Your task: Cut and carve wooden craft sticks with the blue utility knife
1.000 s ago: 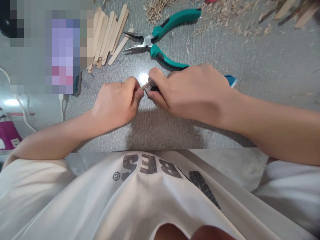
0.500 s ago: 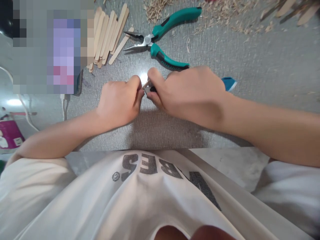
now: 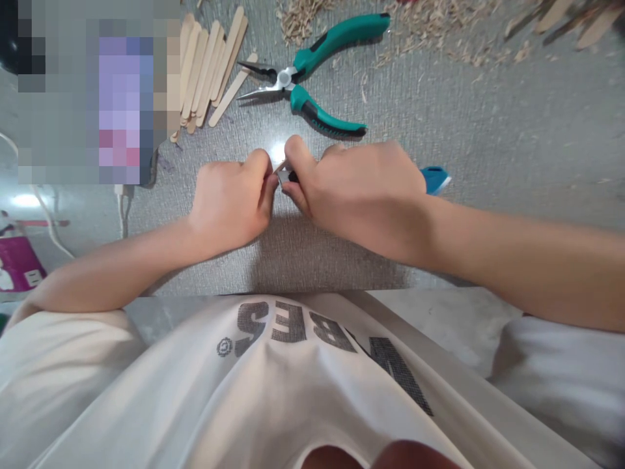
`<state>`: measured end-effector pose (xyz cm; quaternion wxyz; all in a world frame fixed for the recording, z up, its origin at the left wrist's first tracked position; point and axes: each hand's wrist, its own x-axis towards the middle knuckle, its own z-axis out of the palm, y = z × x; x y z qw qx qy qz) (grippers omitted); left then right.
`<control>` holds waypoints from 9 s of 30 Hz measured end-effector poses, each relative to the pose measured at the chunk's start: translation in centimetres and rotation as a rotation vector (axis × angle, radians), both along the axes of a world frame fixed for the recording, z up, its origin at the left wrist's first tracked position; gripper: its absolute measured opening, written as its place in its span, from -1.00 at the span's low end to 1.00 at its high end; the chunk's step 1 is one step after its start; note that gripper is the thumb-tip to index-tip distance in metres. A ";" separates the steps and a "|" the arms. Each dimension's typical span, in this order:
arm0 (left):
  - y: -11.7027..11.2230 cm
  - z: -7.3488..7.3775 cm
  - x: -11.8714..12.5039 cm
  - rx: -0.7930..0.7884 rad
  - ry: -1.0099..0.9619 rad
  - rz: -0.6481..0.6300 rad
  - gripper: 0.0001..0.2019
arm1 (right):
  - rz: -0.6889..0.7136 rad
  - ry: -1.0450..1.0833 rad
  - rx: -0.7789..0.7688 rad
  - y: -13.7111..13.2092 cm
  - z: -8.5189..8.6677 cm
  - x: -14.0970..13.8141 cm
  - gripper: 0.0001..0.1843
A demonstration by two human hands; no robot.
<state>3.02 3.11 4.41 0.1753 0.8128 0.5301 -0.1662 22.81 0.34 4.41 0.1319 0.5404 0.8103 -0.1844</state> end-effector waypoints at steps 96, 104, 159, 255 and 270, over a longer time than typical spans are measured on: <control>0.5 -3.2 0.2 -0.432 -1.298 0.327 -0.37 | -0.389 1.273 -0.396 1.1 -3.0 3.0 -0.54; -0.1 -2.6 0.2 -0.369 -1.180 0.298 -0.36 | -0.429 1.263 -0.429 1.0 -2.9 3.2 -0.49; -1.1 -2.4 0.0 -0.272 -1.117 0.189 -0.52 | -0.571 1.437 -0.943 1.5 -2.2 3.3 -0.56; 0.3 -2.2 0.2 -0.805 -1.230 0.362 -0.45 | -0.221 1.019 -0.185 1.1 -1.7 3.6 -0.62; -0.9 -2.9 0.4 -0.541 -1.248 0.358 -0.39 | -0.259 1.114 -0.350 1.2 -1.9 4.0 -0.64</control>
